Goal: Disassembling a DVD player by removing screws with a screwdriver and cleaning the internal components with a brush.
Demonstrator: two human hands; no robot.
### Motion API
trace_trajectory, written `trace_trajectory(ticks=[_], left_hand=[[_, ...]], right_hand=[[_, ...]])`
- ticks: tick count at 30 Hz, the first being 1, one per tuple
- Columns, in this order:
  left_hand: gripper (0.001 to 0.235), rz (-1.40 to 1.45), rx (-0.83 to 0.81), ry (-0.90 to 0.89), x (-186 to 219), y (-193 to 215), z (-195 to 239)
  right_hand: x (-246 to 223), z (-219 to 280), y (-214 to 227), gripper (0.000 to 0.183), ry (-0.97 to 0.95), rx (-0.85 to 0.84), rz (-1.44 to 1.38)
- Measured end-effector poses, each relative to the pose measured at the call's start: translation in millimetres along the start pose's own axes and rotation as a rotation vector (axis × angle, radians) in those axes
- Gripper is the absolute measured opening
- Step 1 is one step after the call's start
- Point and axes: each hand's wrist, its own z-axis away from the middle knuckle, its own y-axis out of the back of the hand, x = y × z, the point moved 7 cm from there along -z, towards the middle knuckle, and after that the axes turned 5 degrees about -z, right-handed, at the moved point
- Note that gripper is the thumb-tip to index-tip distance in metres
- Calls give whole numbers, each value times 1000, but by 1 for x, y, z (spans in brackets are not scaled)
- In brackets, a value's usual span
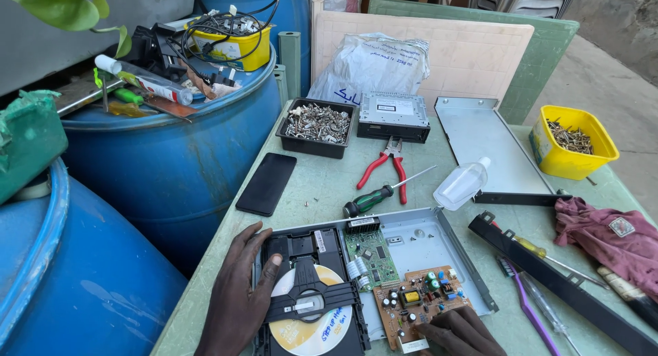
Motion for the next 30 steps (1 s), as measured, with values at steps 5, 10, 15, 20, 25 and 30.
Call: trace_trajectory(ticks=[5,10,15,20,25,30], left_hand=[[56,4,38,-76,0,2,-2],[55,9,48,-73,-1,3,-2],[51,40,55,-104,1,6,-3],[43,22,71,-175,2,17,-17],[33,-21,81,-216,6,22,-29],[22,-4,8,-233,4,18,-50]], right_hand=[[-14,-5,11,30,-11,58,-12],[-2,0,3,32,-40,-7,17],[31,16,-19,40,-60,-117,75],[10,6,-4,39,-29,-31,62],[48,19,-36,45,-17,-61,136],[35,-2,-35,44,7,-55,93]])
